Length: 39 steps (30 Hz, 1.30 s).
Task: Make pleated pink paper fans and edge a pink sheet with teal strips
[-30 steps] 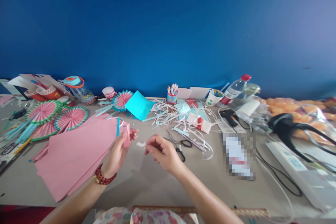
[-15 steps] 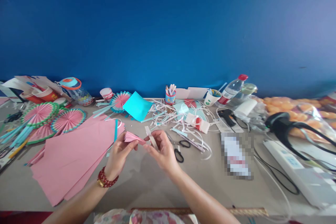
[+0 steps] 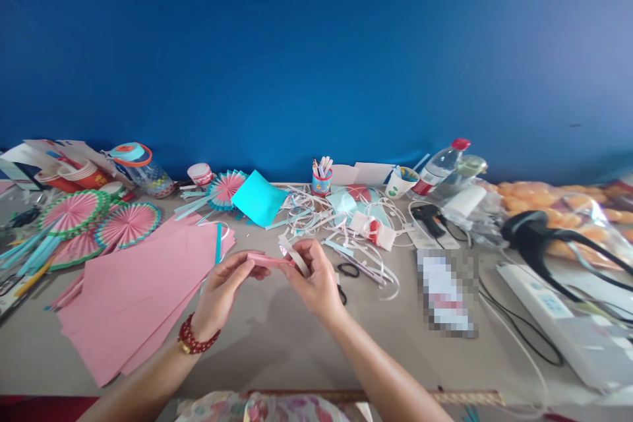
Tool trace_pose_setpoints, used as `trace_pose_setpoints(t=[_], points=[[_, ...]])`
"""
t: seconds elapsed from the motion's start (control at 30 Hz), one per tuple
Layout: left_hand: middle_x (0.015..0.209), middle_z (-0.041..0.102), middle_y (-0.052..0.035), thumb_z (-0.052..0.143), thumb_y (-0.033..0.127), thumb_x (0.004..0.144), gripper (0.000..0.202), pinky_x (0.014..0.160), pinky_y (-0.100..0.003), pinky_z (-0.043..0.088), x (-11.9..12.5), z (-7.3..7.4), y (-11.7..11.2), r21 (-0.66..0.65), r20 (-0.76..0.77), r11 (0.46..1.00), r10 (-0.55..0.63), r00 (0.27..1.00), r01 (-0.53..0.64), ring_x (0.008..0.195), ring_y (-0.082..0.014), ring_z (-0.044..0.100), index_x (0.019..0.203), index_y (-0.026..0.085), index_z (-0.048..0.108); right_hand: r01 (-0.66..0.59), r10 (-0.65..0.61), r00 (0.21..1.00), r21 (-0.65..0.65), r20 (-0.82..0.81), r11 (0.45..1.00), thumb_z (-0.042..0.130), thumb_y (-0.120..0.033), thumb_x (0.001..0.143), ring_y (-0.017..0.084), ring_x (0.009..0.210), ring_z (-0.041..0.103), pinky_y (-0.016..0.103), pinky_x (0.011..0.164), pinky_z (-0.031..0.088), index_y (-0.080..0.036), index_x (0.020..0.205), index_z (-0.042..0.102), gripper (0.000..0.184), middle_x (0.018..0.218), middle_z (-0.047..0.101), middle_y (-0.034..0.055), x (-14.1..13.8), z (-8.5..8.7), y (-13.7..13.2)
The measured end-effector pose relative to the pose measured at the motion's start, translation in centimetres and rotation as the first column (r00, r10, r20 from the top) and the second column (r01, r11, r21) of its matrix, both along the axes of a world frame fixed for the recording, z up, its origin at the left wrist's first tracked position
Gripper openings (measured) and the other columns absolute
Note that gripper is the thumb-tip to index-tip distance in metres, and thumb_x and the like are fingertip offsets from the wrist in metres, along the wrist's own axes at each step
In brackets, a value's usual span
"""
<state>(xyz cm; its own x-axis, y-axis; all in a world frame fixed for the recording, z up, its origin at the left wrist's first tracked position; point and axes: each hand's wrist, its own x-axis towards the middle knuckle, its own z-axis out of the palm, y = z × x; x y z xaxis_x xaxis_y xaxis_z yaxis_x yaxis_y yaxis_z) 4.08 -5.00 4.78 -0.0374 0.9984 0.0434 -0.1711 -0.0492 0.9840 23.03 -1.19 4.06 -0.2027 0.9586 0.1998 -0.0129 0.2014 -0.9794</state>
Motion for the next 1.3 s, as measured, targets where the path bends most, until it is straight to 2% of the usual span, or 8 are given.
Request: trace_pose_setpoints(t=[0.27, 0.47, 0.57, 0.63, 0.8, 0.9, 1.13, 1.3], points=[[0.093, 0.077, -0.0086, 0.063, 0.040, 0.090, 0.037, 0.074, -0.035, 0.062, -0.8, 0.2, 0.7, 0.027, -0.131, 0.992, 0.128, 0.983, -0.126, 0.079, -0.0231, 0.075, 0.116, 0.014, 0.066, 0.006, -0.072, 0.932, 0.184, 0.355, 0.983, 0.054, -0.035, 0.095, 0.013, 0.059, 0.053, 0.025, 0.057, 0.041, -0.020, 0.088, 0.057, 0.016, 0.069, 0.061, 0.0004, 3.3, 2.0, 0.8], [0.095, 0.077, -0.0069, 0.058, 0.035, 0.093, 0.029, 0.077, -0.031, 0.060, -1.1, 0.1, 0.9, 0.134, -0.357, 0.984, 0.158, 0.920, -0.117, 0.083, -0.0206, 0.075, 0.116, 0.018, 0.066, -0.259, 0.225, 0.846, 0.004, 0.484, 0.966, 0.056, -0.030, 0.092, 0.012, 0.057, 0.051, 0.021, 0.050, 0.035, -0.021, 0.084, 0.061, 0.012, 0.064, 0.058, -0.0028, 3.2, 4.0, -1.0], [0.093, 0.077, -0.0059, 0.059, 0.029, 0.092, 0.026, 0.082, -0.030, 0.057, -1.1, 0.1, 0.6, 0.239, -0.494, 0.967, 0.201, 0.846, -0.090, 0.085, -0.0198, 0.074, 0.115, 0.019, 0.067, -0.278, 0.224, 0.799, 0.013, 0.558, 0.960, 0.059, -0.027, 0.088, 0.010, 0.054, 0.048, 0.021, 0.050, 0.032, -0.022, 0.082, 0.063, 0.008, 0.061, 0.055, -0.0052, 1.8, 4.3, -1.7], [0.092, 0.078, -0.0050, 0.060, 0.026, 0.091, 0.026, 0.084, -0.029, 0.056, -1.1, 0.1, 0.4, 0.289, -0.536, 0.955, 0.217, 0.816, -0.064, 0.085, -0.0192, 0.074, 0.116, 0.019, 0.067, -0.249, 0.188, 0.807, 0.034, 0.560, 0.968, 0.061, -0.029, 0.088, 0.010, 0.052, 0.045, 0.021, 0.050, 0.031, -0.022, 0.081, 0.062, 0.010, 0.058, 0.052, -0.0063, 0.9, 4.2, -1.8], [0.094, 0.078, -0.0041, 0.057, 0.025, 0.093, 0.026, 0.078, -0.026, 0.057, -1.1, 0.6, 0.1, 0.228, -0.483, 0.974, 0.119, 0.867, -0.007, 0.084, -0.0181, 0.074, 0.117, 0.020, 0.066, -0.235, 0.205, 0.850, 0.002, 0.486, 0.972, 0.060, -0.036, 0.090, 0.009, 0.050, 0.045, 0.020, 0.051, 0.032, -0.022, 0.082, 0.060, 0.017, 0.059, 0.054, -0.0063, -0.2, 3.3, -1.2], [0.101, 0.077, -0.0055, 0.054, 0.022, 0.094, 0.029, 0.081, -0.026, 0.057, -1.1, 0.8, 0.0, 0.235, -0.501, 0.971, 0.088, 0.861, 0.037, 0.089, -0.0179, 0.073, 0.121, 0.019, 0.064, -0.224, 0.204, 0.853, -0.016, 0.480, 0.974, 0.060, -0.041, 0.091, 0.009, 0.048, 0.045, 0.020, 0.050, 0.032, -0.022, 0.081, 0.059, 0.022, 0.056, 0.054, -0.0066, -0.4, 2.9, -0.8], [0.113, 0.074, -0.0074, 0.053, 0.020, 0.092, 0.033, 0.083, -0.024, 0.057, -1.3, 0.7, -0.3, 0.241, -0.577, 0.970, 0.113, 0.809, 0.036, 0.097, -0.0185, 0.072, 0.123, 0.019, 0.065, -0.175, 0.181, 0.845, -0.060, 0.503, 0.983, 0.060, -0.043, 0.091, 0.009, 0.047, 0.048, 0.020, 0.050, 0.033, -0.022, 0.075, 0.056, 0.027, 0.052, 0.055, -0.0064, -0.7, 3.4, -0.7], [0.112, 0.075, -0.0067, 0.054, 0.018, 0.091, 0.034, 0.084, -0.024, 0.057, -1.3, 0.6, -0.2, 0.247, -0.580, 0.969, 0.125, 0.805, 0.028, 0.098, -0.0180, 0.072, 0.124, 0.019, 0.065, -0.140, 0.130, 0.847, -0.021, 0.515, 0.990, 0.058, -0.042, 0.092, 0.009, 0.047, 0.049, 0.019, 0.050, 0.033, -0.021, 0.074, 0.055, 0.027, 0.056, 0.061, -0.0045, -1.1, 3.5, -0.9]])
